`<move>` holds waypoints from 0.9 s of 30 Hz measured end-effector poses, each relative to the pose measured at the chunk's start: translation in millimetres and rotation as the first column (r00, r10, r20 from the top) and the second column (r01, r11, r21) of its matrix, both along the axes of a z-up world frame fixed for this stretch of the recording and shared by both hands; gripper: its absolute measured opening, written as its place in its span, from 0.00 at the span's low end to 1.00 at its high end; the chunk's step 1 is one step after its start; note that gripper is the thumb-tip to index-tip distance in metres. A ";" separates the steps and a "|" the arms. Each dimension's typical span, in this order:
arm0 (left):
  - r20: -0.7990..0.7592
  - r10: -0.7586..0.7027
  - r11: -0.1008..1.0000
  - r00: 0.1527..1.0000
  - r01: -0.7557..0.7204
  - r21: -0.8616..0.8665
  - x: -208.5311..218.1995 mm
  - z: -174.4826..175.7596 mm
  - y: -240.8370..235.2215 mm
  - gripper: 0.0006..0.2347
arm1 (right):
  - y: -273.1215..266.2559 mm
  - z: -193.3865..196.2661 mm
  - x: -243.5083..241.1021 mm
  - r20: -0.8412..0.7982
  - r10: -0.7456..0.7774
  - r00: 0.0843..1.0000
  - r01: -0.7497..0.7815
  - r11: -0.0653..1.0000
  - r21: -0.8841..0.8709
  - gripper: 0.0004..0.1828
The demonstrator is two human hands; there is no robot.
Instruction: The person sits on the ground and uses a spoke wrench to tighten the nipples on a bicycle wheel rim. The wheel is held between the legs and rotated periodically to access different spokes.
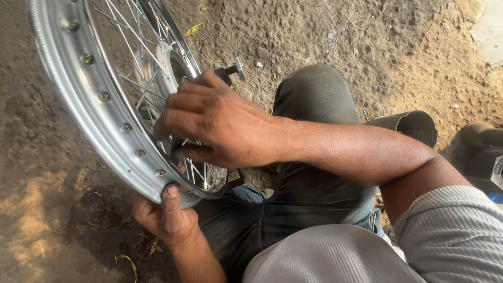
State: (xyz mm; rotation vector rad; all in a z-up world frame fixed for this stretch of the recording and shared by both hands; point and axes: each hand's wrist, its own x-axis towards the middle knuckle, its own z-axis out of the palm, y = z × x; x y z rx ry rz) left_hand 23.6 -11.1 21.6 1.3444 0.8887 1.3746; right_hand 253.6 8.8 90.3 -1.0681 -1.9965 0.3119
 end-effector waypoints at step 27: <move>0.008 0.026 0.998 1.000 -0.027 0.063 5.0 20.8 12.1 0.12 | 3.9 9.3 6.4 0.410 -0.077 0.909 0.138 0.983 -0.121 0.21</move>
